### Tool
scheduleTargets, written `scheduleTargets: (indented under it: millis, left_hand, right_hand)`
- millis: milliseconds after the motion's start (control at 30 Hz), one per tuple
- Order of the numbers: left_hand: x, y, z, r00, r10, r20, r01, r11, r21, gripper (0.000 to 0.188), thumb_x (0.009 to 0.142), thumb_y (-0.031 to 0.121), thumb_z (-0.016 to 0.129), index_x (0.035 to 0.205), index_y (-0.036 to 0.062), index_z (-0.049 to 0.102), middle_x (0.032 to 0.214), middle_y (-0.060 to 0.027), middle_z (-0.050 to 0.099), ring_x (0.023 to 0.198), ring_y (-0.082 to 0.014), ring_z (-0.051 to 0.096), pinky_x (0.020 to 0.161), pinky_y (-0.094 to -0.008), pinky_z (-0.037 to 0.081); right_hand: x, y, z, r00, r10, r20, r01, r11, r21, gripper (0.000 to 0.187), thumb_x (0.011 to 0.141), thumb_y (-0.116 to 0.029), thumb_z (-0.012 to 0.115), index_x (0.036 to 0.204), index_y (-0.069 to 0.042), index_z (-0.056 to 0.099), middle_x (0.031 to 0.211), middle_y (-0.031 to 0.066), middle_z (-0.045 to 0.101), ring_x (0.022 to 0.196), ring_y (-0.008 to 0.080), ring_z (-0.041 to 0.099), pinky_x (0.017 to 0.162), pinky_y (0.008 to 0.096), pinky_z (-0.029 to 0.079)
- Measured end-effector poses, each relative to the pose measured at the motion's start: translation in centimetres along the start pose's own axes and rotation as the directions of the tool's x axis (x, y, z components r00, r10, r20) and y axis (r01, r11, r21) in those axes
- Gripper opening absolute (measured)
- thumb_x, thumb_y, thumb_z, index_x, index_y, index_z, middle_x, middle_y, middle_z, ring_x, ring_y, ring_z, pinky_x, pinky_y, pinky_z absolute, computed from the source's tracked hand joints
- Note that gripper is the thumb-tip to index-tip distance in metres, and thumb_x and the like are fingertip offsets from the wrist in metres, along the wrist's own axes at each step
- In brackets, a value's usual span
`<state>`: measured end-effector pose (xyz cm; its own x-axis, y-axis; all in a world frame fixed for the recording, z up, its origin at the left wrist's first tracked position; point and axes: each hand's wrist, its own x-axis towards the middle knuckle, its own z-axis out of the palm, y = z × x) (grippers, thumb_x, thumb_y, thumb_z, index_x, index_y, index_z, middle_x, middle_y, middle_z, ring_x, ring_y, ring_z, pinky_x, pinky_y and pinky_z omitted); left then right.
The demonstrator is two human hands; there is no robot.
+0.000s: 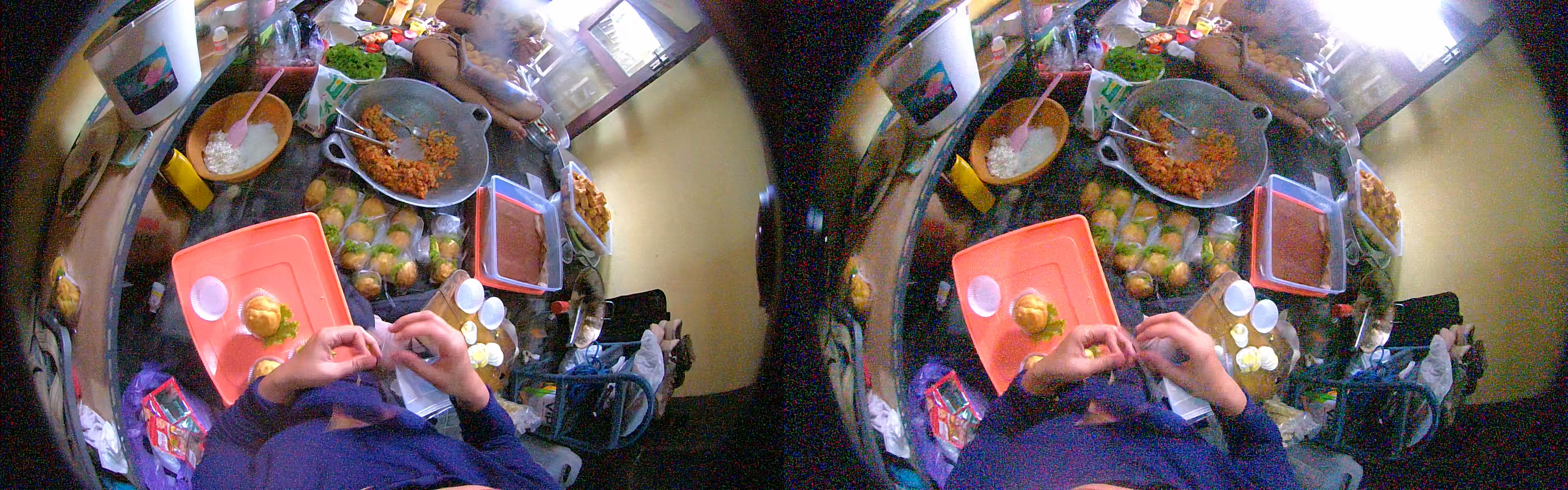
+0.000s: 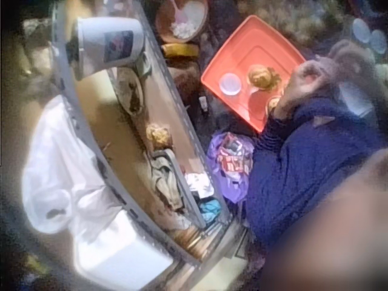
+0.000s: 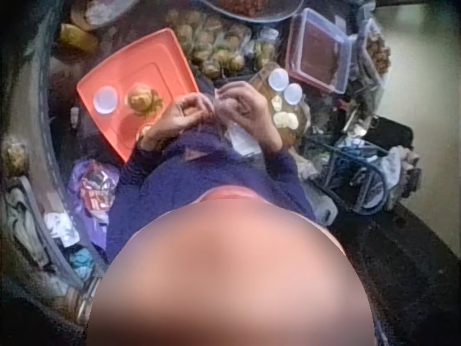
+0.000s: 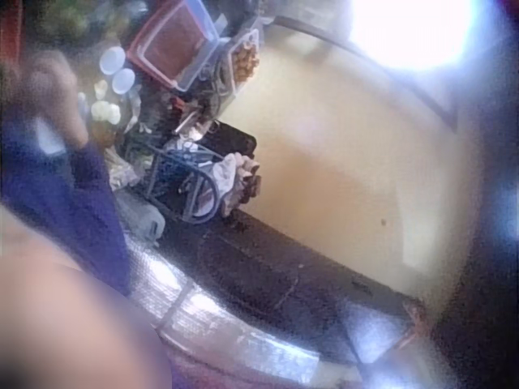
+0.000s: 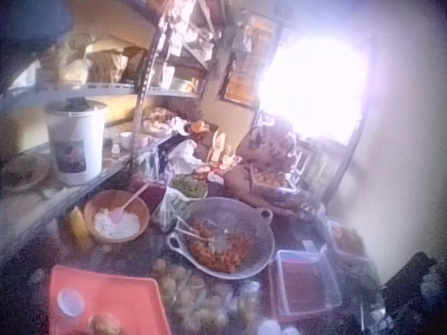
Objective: The person assembles small food items by placing lettuce into round buns and arranging them on a tray. They handle the buns and lettuce by hand, occasionally adjusting the items and placing them into plastic bags.
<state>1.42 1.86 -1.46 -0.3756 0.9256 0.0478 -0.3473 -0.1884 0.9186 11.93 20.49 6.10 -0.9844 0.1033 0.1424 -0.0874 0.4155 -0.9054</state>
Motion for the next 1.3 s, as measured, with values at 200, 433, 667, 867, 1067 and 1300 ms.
scheduleTargets:
  millis: [200,433,667,867,1067,1300]
  left_hand:
    - [-0.3,0.9,-0.4,0.989,0.02,-0.148,0.034,0.935,0.353,0.014,0.085,0.011,0.069,0.079,0.0016,0.059,0.082,-0.0088,0.067,0.082,-0.0163,0.065,0.074,-0.031,0.05]
    - [-0.5,1.1,0.9,0.997,-0.008,-0.079,0.022,0.984,0.179,0.02,0.086,0.009,0.067,0.103,0.0023,0.059,0.076,0.0002,0.06,0.074,-0.0073,0.058,0.069,-0.0237,0.046]
    - [-1.0,1.1,0.3,0.995,0.074,-0.068,-0.049,0.948,0.315,0.011,0.089,0.013,0.064,0.097,0.0053,0.065,0.071,-0.0008,0.059,0.066,-0.0078,0.056,0.059,-0.0238,0.044]
    - [-2.5,2.0,-0.3,1.0,-0.021,0.022,0.009,0.891,0.455,0.028,0.086,0.036,0.067,0.089,0.0087,0.06,0.062,-0.0022,0.056,0.055,-0.0129,0.055,0.051,-0.0285,0.041]
    - [-3.8,2.9,0.0,0.996,0.091,0.014,-0.09,0.923,0.374,0.013,0.091,0.02,0.059,0.09,0.0069,0.057,0.063,-0.0036,0.055,0.057,-0.0144,0.056,0.053,-0.0299,0.042]
    - [-5.8,3.8,-0.5,0.982,0.135,-0.134,-0.04,0.835,0.549,0.014,0.088,0.014,0.059,0.098,0.0056,0.054,0.073,-0.0061,0.056,0.066,-0.0188,0.058,0.061,-0.0329,0.046]
  right_hand:
    - [-1.0,0.5,-0.4,0.977,0.153,0.148,-0.178,0.969,0.172,0.03,0.084,-0.018,0.071,0.104,0.003,0.062,0.092,0.0075,0.064,0.089,0.0152,0.062,0.078,0.0268,0.049]
    - [-0.8,1.2,1.0,0.976,0.2,0.083,-0.204,0.978,0.039,0.014,0.076,-0.007,0.075,0.084,-0.003,0.065,0.083,0.0062,0.063,0.077,0.0152,0.062,0.068,0.0273,0.049]
    - [-1.0,1.6,1.4,0.985,0.159,0.066,-0.169,0.963,0.209,0.017,0.069,0.001,0.078,0.074,-0.002,0.063,0.083,0.007,0.06,0.082,0.0157,0.058,0.072,0.027,0.045]
    - [-0.9,-0.2,2.4,0.943,0.274,0.188,-0.332,0.81,0.483,0.016,0.083,0.001,0.062,0.085,-0.004,0.046,0.082,0.0151,0.064,0.077,0.0209,0.062,0.073,0.032,0.049]
    - [1.2,-1.3,2.3,0.918,0.154,0.365,-0.219,0.966,0.141,0.012,0.088,-0.009,0.062,0.092,-0.001,0.055,0.082,0.0104,0.067,0.078,0.0214,0.067,0.073,0.0319,0.051]
    - [4.1,-0.9,4.2,0.934,0.106,0.341,-0.248,0.879,0.407,0.016,0.09,-0.014,0.06,0.098,-0.002,0.055,0.098,0.01,0.063,0.094,0.0229,0.061,0.093,0.0362,0.043]
